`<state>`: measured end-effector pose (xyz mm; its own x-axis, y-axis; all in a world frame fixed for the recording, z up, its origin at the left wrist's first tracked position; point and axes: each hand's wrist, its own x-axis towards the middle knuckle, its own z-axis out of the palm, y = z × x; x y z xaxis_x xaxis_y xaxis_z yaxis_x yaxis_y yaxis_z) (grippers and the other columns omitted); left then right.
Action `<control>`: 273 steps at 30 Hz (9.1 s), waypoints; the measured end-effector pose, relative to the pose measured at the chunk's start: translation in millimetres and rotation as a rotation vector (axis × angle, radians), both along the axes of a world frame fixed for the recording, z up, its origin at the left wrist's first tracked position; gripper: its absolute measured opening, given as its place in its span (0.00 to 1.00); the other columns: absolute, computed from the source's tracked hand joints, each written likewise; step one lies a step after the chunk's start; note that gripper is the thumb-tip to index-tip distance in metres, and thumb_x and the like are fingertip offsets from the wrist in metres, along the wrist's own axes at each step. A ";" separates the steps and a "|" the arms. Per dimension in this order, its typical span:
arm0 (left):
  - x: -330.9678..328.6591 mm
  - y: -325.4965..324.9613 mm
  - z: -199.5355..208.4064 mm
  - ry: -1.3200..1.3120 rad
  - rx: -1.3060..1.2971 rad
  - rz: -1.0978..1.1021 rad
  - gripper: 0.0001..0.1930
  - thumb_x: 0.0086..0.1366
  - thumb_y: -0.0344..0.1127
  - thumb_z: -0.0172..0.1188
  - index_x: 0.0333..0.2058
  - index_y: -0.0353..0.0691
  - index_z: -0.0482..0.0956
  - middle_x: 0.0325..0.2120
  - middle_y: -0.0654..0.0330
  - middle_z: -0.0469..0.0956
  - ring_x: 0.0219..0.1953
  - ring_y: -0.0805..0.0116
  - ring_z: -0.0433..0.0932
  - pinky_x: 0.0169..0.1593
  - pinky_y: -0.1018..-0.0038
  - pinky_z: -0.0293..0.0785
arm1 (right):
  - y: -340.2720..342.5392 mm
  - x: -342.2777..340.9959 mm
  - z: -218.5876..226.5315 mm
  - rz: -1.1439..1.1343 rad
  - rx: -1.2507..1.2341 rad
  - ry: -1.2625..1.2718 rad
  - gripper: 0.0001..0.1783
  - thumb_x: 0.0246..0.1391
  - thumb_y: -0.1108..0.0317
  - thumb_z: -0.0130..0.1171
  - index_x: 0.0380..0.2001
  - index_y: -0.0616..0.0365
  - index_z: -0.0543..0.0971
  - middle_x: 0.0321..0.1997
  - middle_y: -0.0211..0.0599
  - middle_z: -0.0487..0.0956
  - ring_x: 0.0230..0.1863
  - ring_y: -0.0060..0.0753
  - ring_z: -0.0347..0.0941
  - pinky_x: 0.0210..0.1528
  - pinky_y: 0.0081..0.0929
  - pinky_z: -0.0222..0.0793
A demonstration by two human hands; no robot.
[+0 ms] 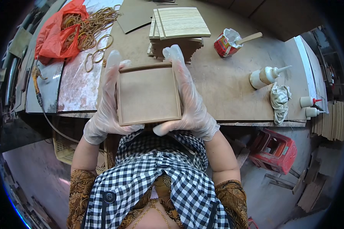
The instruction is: The person applies glue to the edges of small wooden panels and assembles them into a box shape. They press the glued joints together, secure the structure with a rubber band, and place the finished box into a larger cardboard container.
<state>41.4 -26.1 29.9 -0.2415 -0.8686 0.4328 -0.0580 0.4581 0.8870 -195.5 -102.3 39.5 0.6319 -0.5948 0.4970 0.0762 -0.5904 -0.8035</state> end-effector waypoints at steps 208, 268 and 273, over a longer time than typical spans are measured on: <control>1.8 24.1 37.0 -0.467 -0.189 0.506 0.31 0.54 0.59 0.65 0.51 0.47 0.81 0.64 0.47 0.66 0.72 0.49 0.52 0.73 0.56 0.44 | -20.1 21.2 -9.2 0.245 0.667 -0.347 0.50 0.61 0.38 0.48 0.73 0.63 0.47 0.78 0.46 0.45 0.79 0.41 0.35 0.77 0.39 0.30; 58.4 -4.9 -22.2 0.015 0.185 0.051 0.79 0.27 0.47 0.87 0.72 0.45 0.35 0.69 0.48 0.47 0.72 0.53 0.46 0.72 0.57 0.43 | -46.6 17.6 28.4 0.109 0.316 0.316 0.80 0.05 0.50 0.87 0.67 0.68 0.57 0.69 0.44 0.63 0.71 0.40 0.57 0.73 0.38 0.49; 56.3 -6.3 -32.3 0.125 0.154 0.012 0.74 0.32 0.50 0.85 0.72 0.47 0.39 0.72 0.47 0.37 0.74 0.53 0.38 0.73 0.57 0.38 | -48.4 16.5 30.6 0.104 0.256 0.395 0.79 0.05 0.51 0.88 0.66 0.68 0.57 0.69 0.44 0.63 0.70 0.40 0.58 0.72 0.38 0.50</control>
<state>97.7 -32.5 -2.5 -0.1834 -0.9294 0.3202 0.0529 0.3159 0.9473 -179.0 -150.7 70.1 0.8053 -0.5905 0.0531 -0.2158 -0.3754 -0.9014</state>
